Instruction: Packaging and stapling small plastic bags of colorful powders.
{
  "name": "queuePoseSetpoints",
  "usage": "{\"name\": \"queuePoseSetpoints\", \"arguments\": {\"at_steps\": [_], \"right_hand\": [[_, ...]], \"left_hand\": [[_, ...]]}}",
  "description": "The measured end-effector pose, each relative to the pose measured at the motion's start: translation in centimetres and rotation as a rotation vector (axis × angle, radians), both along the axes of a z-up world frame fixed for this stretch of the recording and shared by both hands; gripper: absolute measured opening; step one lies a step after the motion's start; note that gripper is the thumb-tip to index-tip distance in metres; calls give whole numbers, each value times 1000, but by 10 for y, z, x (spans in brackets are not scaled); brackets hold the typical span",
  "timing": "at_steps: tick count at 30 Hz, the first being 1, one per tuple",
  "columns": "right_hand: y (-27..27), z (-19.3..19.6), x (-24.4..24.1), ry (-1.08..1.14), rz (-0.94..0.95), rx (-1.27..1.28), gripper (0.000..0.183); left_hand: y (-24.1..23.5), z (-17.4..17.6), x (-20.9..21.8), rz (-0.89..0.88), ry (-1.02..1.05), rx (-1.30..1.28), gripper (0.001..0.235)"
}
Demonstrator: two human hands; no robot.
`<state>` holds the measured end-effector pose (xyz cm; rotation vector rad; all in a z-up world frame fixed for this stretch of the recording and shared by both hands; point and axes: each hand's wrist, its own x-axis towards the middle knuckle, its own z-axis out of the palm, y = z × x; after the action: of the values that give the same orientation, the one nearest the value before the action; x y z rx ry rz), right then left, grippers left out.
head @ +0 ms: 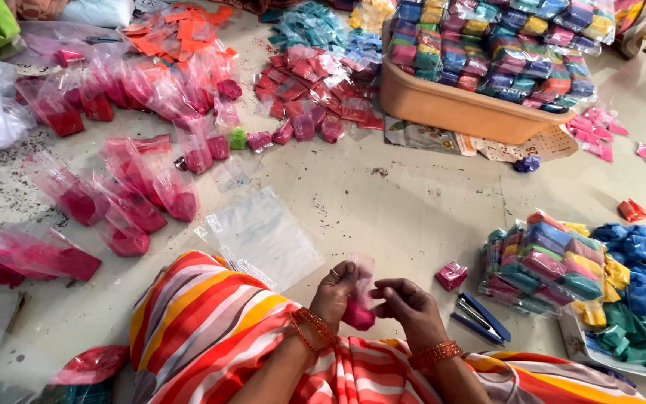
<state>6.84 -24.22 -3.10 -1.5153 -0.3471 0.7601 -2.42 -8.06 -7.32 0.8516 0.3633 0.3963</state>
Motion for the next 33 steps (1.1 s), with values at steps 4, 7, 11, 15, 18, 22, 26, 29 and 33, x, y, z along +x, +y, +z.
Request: {"name": "queuePoseSetpoints", "arguments": {"at_steps": [4, 7, 11, 15, 18, 22, 26, 29, 33], "right_hand": [[4, 1, 1, 70, 73, 161, 38], [10, 38, -8, 92, 194, 265, 50], [3, 46, 3, 102, 455, 348, 47], [7, 74, 4, 160, 565, 355, 38], [4, 74, 5, 197, 550, 125, 51], [0, 54, 17, -88, 435, 250, 7], [8, 100, 3, -730, 69, -216, 10], [9, 90, 5, -962, -8, -142, 9], [8, 27, 9, -1134, 20, -45, 11]], "left_hand": [[8, 40, -19, -330, -127, -335, 27], [10, 54, -31, -566, -137, -353, 26], [9, 49, -32, -796, -46, -307, 27], [7, 36, -29, -838, -84, -318, 24], [8, 32, -27, -859, -130, -316, 21], [16, 4, -5, -549, -117, -96, 27], [23, 51, -15, -237, -78, 328, 40], [16, 82, -25, 112, -184, 1072, 54], [13, 16, -6, 60, 26, 1130, 63]]}}
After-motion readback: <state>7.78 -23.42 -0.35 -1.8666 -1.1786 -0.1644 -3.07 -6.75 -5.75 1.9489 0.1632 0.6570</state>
